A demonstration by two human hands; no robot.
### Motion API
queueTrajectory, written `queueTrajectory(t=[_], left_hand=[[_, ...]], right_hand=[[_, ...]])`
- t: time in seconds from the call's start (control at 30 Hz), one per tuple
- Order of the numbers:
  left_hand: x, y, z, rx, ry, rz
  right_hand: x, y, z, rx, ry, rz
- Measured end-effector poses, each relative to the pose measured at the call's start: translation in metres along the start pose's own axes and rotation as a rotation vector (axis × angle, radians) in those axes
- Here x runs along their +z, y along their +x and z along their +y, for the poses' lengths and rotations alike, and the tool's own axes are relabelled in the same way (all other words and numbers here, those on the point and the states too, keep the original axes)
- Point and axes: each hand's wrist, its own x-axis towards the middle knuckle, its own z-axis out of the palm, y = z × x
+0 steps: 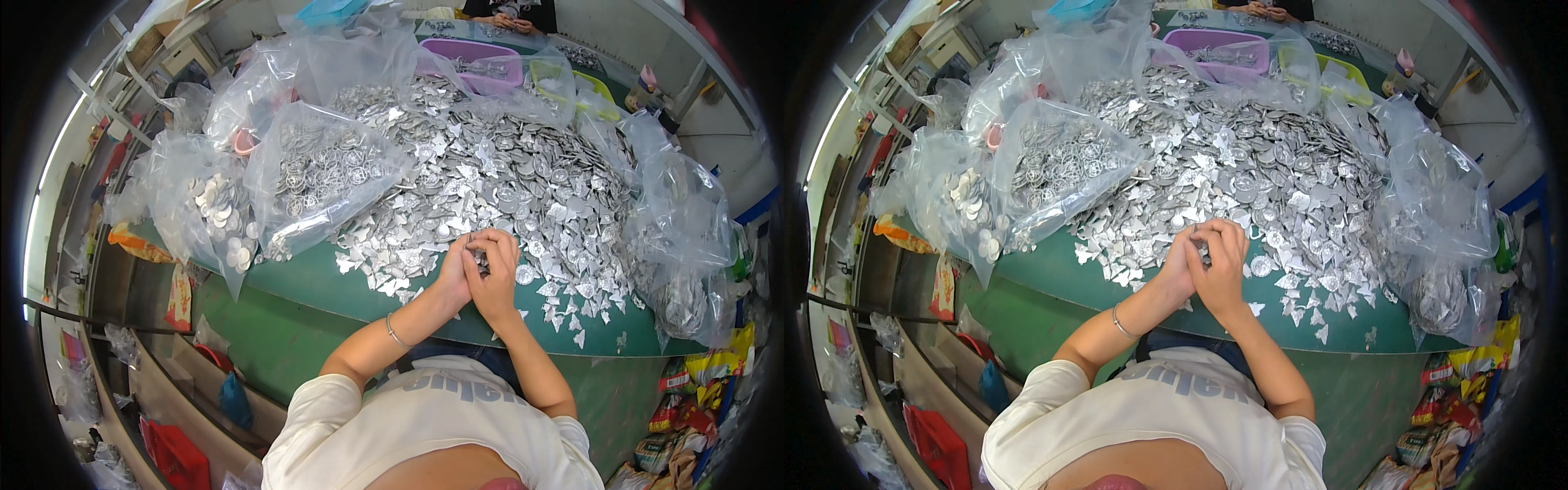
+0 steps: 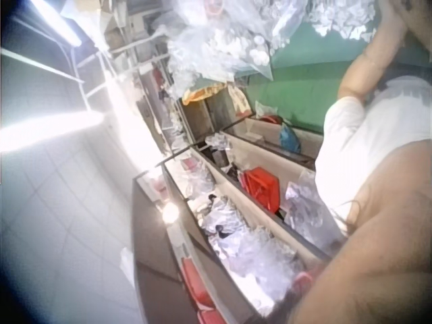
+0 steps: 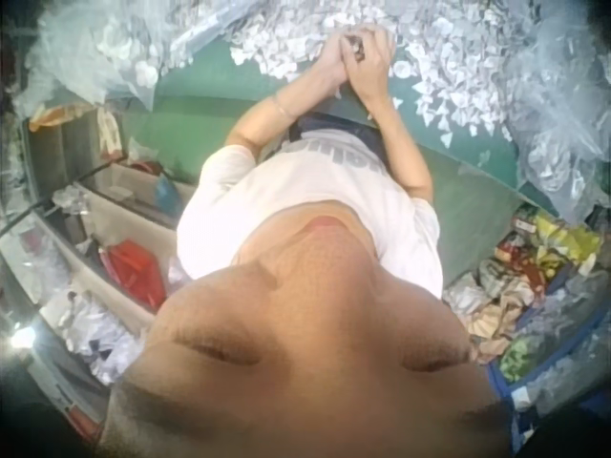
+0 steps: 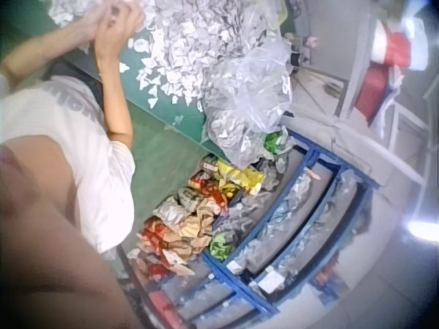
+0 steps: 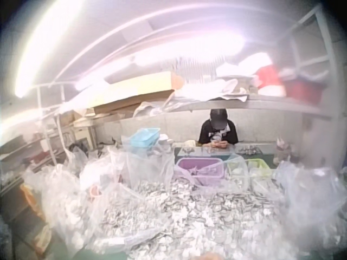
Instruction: The person sorts small silver butterfly-shaped decorative items from a large pile on a green workbench, picking them up and grouping them by hand.
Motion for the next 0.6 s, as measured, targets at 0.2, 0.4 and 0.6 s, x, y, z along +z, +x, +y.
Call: queueTrajectory(t=[0.2, 0.4, 0.6], left_hand=[[0.037, -0.004, 0.033, -0.027, 0.073, 0.392], [0.133, 0.105, 0.157, 0.522, 0.122, 0.27], [0.161, 0.112, 0.168, 0.796, 0.687, 0.268]], right_hand=[[-0.017, -0.012, 0.006, 0.098, 0.2, 0.023], [-0.03, -0.023, 0.014, 0.275, 0.323, -0.139], [-0.044, -0.032, 0.024, 0.196, 0.229, -0.162]])
